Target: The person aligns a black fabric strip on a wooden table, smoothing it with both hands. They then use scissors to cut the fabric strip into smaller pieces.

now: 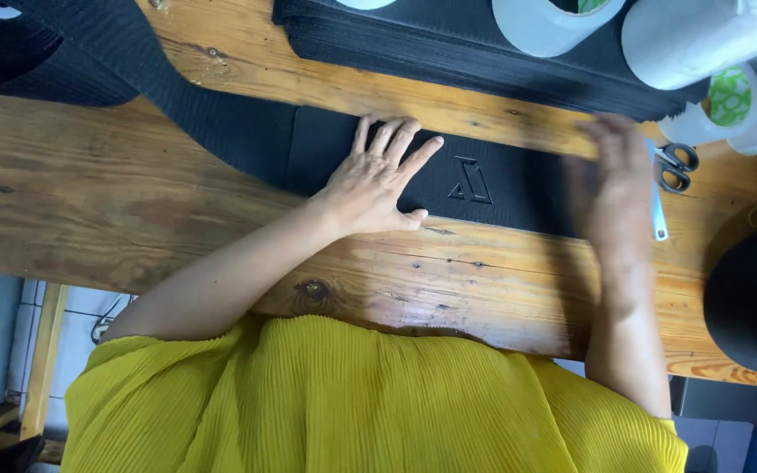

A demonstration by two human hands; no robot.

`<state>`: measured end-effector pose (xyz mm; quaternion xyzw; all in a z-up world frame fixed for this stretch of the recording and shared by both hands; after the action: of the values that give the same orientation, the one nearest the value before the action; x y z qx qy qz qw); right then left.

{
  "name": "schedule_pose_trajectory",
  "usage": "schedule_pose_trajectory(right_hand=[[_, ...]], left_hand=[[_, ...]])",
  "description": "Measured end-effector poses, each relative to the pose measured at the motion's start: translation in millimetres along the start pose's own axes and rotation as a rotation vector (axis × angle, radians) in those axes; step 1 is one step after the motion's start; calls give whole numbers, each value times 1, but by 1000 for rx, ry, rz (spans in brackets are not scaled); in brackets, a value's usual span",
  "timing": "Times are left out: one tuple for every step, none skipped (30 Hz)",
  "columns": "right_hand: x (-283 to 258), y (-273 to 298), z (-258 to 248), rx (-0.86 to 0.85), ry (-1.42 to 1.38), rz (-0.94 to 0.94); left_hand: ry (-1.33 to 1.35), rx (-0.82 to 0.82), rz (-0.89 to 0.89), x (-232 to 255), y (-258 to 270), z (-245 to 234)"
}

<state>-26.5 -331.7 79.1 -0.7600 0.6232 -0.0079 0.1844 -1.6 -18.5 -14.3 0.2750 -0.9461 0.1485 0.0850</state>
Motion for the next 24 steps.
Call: schedule_pose_trajectory(right_hand=[[18,3,-7,87,-8,34],[29,7,-10,88,-4,38],[41,12,-12,33,84,157],[54,18,-16,-23,172,276],[62,20,-14,-22,176,289],[72,21,-12,-76,172,371],[81,21,-9,-129,165,450],[81,20,-11,-127,166,459],[81,19,-11,-129,153,484],[80,17,-12,-132,141,509],[82,18,-11,-131,140,512],[84,18,-10,-141,128,532],[86,17,-9,-151,116,548],[86,22,-13,-150,116,547],[85,23,-17,-123,91,496],[84,24,-21,-96,66,445],[78,24,-26,-101,64,436],[71,24,-31,-44,66,383],[65,24,-36,12,67,332],[63,24,-37,7,64,325],[59,24,-38,55,96,251],[56,23,-40,102,126,176],[54,22,-40,101,125,170],[52,21,-39,76,72,149]], left_hand=[[-99,-21,17,-1,-1,10],[-96,-20,23,0,-2,9],[-83,-25,10,1,-3,8],[-70,-30,-3,2,-4,7],[-66,-33,9,3,-4,7],[-69,-34,4,4,-4,6],[-75,-34,-4,3,-4,5],[-74,-36,5,4,-6,5],[-85,-28,-2,6,-6,4],[-96,-20,-9,7,-5,4],[-97,-22,-6,7,-6,4],[-107,-16,-6,8,-5,4],[-118,-7,-7,8,-5,4],[-119,-7,-7,9,-6,4],[-106,-20,-19,9,-6,5],[-93,-33,-30,9,-6,6],[-93,-32,-40,11,-7,7],[-94,-17,-39,12,-7,7],[-94,-5,-36,13,-8,9],[-94,-5,-45,14,-7,10],[-94,-19,-49,15,-7,10],[-93,-32,-54,15,-8,11],[-94,-30,-59,15,-8,11],[-96,-20,-55,15,-8,12]])
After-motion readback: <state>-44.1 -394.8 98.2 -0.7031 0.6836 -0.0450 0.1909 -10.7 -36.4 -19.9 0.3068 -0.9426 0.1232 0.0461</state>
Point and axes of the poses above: each hand's wrist, its own y-axis away from the middle knuckle, its own z-axis out of the palm, x = y × z, the point moved 1 cm from there along -y, towards the middle knuckle, and after that the axes turned 13 degrees about z, right-handed, at the moved point
